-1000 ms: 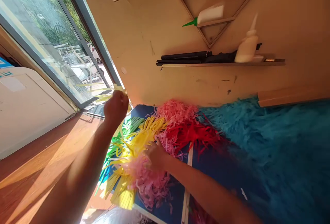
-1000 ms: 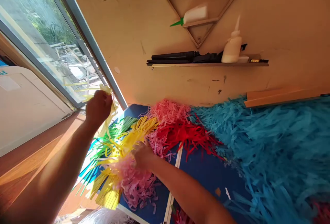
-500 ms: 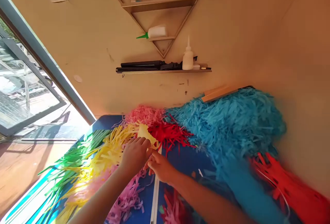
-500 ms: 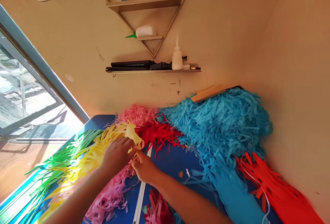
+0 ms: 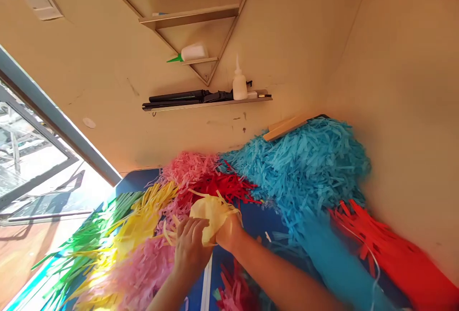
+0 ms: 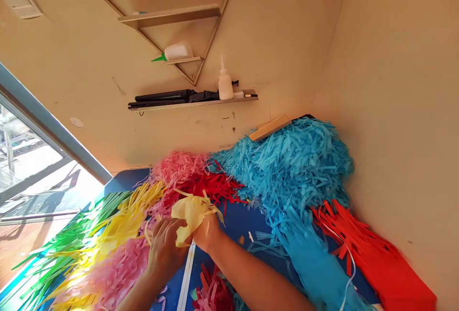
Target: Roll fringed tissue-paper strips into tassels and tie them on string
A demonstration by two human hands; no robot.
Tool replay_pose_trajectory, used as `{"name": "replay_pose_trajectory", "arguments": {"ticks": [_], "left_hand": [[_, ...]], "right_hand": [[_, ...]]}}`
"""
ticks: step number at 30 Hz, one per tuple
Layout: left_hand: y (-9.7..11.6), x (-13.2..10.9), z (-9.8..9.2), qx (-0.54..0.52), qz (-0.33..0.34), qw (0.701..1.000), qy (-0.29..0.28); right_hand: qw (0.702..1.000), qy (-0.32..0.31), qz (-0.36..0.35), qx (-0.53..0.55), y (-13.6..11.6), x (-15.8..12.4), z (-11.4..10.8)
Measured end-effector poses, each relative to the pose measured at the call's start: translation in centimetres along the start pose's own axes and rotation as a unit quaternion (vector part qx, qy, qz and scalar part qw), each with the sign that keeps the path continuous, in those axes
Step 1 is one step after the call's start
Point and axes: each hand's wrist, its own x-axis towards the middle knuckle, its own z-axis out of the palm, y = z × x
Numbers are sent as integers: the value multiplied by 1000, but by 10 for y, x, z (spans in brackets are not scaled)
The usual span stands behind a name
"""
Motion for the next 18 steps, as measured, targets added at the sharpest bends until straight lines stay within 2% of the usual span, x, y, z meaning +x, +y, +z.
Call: {"name": "replay_pose_trajectory", "arguments": {"ticks": [2, 4, 8, 10, 13, 16, 18], "left_hand": [[0, -11, 19, -14, -39, 999, -24], [3, -17, 33, -25, -40, 998, -45], [14, -16, 44, -36, 27, 998, -47], [20, -14, 47, -43, 66, 994, -71], [26, -15, 57, -60, 94, 981, -158], [33, -18, 67, -85, 64, 951, -292], [39, -19, 71, -91, 27, 926, -365]], "right_hand": [[999, -18, 26, 43, 0, -1, -11], [994, -22, 52, 93, 0, -3, -23], [987, 17, 57, 149, 0, -5, -54], [981, 42, 35, 188, -1, -7, -73], [976, 102, -3, 194, -5, -16, -111], [979, 198, 23, 47, -10, -31, -157], [963, 262, 57, -37, -15, -46, -185]]}}
